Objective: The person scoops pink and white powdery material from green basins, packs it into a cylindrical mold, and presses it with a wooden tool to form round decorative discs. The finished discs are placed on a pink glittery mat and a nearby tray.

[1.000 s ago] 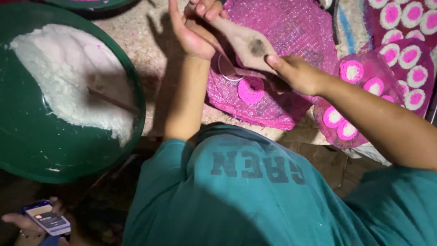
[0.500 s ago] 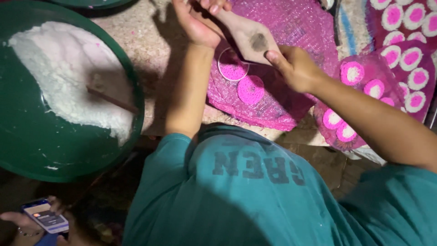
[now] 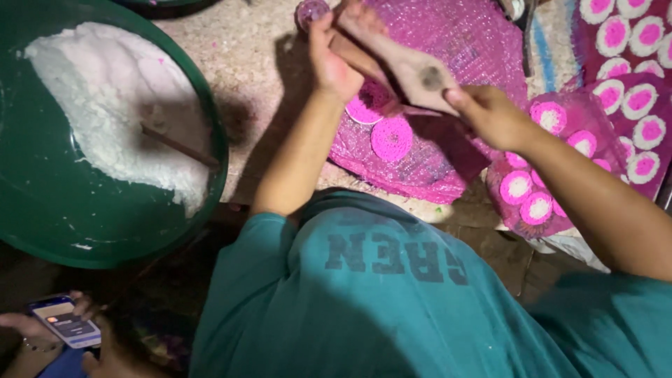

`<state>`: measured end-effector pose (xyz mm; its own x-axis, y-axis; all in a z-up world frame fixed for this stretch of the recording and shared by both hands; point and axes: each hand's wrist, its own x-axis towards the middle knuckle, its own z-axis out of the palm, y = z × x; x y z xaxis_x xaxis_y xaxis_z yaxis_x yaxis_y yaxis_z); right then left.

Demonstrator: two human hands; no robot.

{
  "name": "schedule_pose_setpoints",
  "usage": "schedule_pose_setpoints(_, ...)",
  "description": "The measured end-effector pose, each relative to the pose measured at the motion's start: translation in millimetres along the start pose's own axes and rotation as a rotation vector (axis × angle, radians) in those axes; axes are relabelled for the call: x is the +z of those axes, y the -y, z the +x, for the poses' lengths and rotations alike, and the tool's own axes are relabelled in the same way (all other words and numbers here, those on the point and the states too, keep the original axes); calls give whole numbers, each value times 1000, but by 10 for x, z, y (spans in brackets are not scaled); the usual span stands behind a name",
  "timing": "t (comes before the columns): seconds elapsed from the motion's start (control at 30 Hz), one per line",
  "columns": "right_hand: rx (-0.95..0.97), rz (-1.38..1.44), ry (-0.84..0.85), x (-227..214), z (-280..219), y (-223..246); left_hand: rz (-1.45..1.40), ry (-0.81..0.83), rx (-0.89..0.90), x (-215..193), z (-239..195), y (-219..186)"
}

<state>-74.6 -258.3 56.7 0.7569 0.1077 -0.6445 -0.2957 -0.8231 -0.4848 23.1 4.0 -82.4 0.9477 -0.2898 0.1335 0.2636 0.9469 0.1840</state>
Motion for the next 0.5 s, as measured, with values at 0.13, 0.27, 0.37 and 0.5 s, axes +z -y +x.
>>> schedule_pose_setpoints(0.13, -139, 168, -162, -253, -290, -353, 926, -33, -258, 84, -149, -258)
schedule_pose_setpoints(0.27, -269, 604, -227, -144, -542, -587, 1814, 363, -183, 349, -534, -458)
schedule_pose_setpoints(0.37, -338, 965, -250, 86, -635, -620, 2013, 339, -435, 524, -676, -445)
schedule_pose_setpoints(0.5, -336, 1228, -314, 340, -735, -604, 1940, 372, -411, 619, -650, -488)
